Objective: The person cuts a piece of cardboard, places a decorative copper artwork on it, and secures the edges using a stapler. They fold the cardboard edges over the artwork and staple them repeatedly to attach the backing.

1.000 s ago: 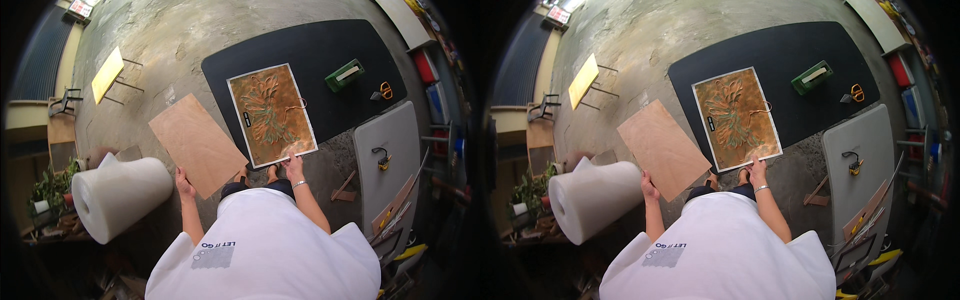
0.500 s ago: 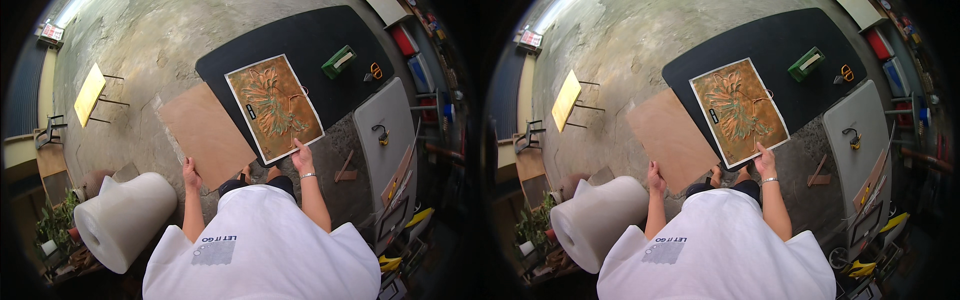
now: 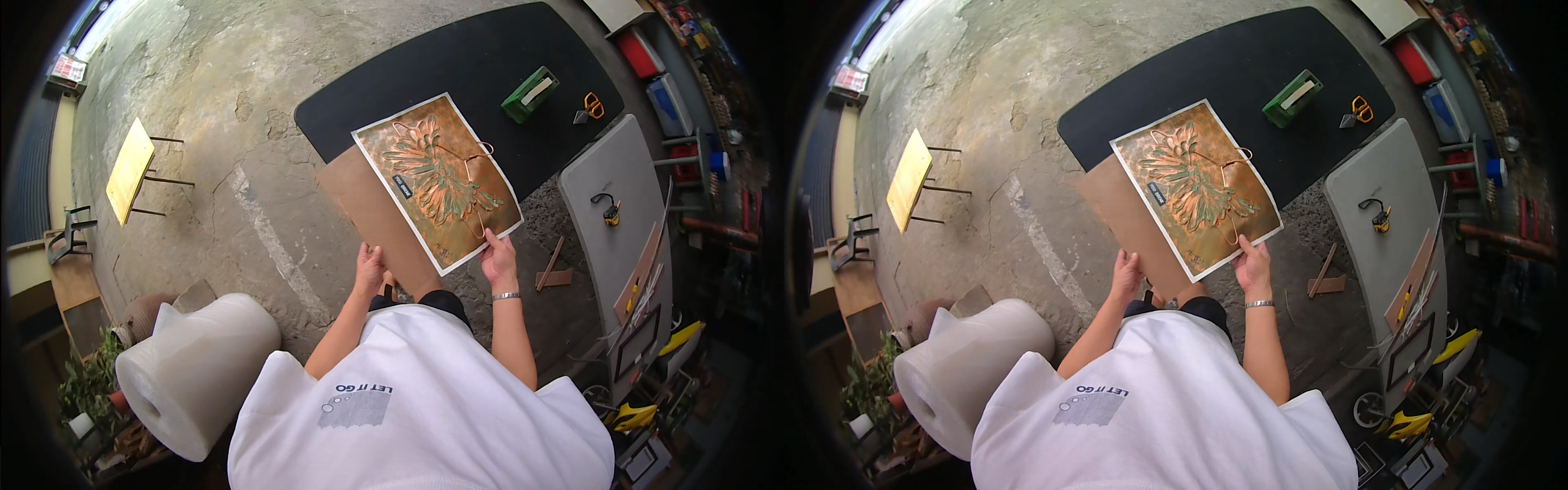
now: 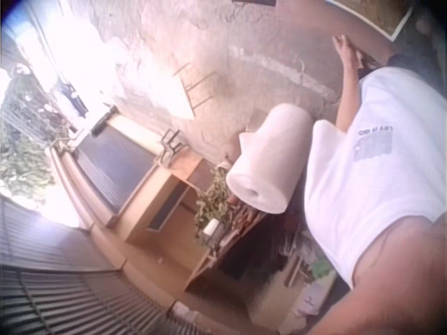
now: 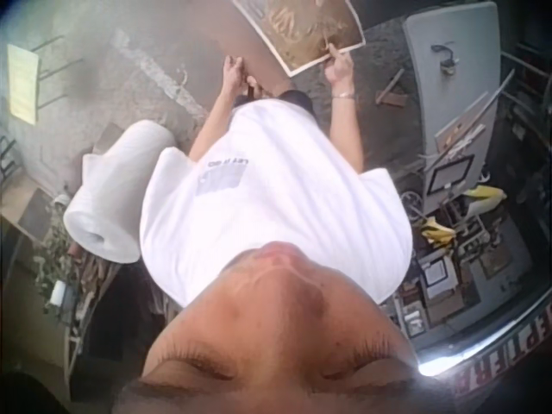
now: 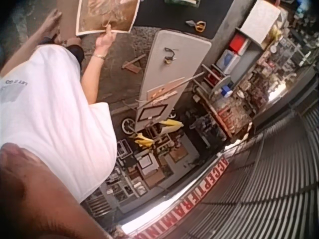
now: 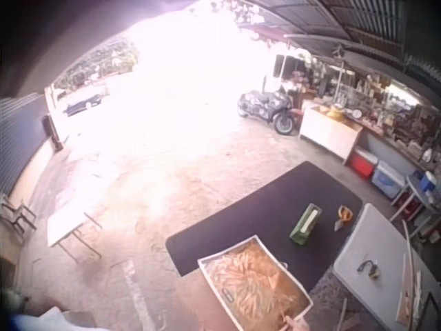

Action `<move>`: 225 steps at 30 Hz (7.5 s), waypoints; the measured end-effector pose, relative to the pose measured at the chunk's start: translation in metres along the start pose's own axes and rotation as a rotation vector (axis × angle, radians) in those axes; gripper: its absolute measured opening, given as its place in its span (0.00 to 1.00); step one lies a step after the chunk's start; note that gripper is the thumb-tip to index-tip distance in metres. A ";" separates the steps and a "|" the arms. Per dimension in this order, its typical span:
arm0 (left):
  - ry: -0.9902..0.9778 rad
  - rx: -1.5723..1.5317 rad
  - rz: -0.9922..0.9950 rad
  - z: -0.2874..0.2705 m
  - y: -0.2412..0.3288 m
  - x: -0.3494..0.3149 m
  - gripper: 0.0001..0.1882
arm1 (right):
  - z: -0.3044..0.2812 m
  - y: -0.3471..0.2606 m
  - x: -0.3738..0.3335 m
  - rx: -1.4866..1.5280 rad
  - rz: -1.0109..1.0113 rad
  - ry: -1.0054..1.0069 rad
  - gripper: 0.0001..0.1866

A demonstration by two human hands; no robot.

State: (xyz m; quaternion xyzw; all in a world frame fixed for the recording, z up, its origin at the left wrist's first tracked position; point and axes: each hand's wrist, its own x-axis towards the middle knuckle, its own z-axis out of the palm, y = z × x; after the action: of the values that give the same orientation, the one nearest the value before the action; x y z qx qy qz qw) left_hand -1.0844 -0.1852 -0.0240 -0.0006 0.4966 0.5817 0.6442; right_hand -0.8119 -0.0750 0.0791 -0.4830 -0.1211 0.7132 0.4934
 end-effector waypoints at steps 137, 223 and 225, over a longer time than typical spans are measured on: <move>-0.039 0.316 -0.115 -0.059 0.169 0.195 0.09 | -0.025 0.222 -0.035 0.188 -0.158 0.688 0.05; 0.696 -0.503 0.155 0.063 -0.086 0.064 0.38 | -0.503 -0.162 -0.253 -0.683 -0.219 1.102 0.08; 0.653 -0.440 0.067 0.067 -0.110 0.062 0.40 | -0.586 -0.188 -0.298 -0.721 -0.386 1.366 0.05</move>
State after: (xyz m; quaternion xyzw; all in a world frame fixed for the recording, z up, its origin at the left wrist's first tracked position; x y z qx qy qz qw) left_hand -0.9697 -0.1356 -0.0932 -0.3075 0.5387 0.6640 0.4176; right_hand -0.2143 -0.4071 0.0756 -0.9138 -0.0966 0.0782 0.3867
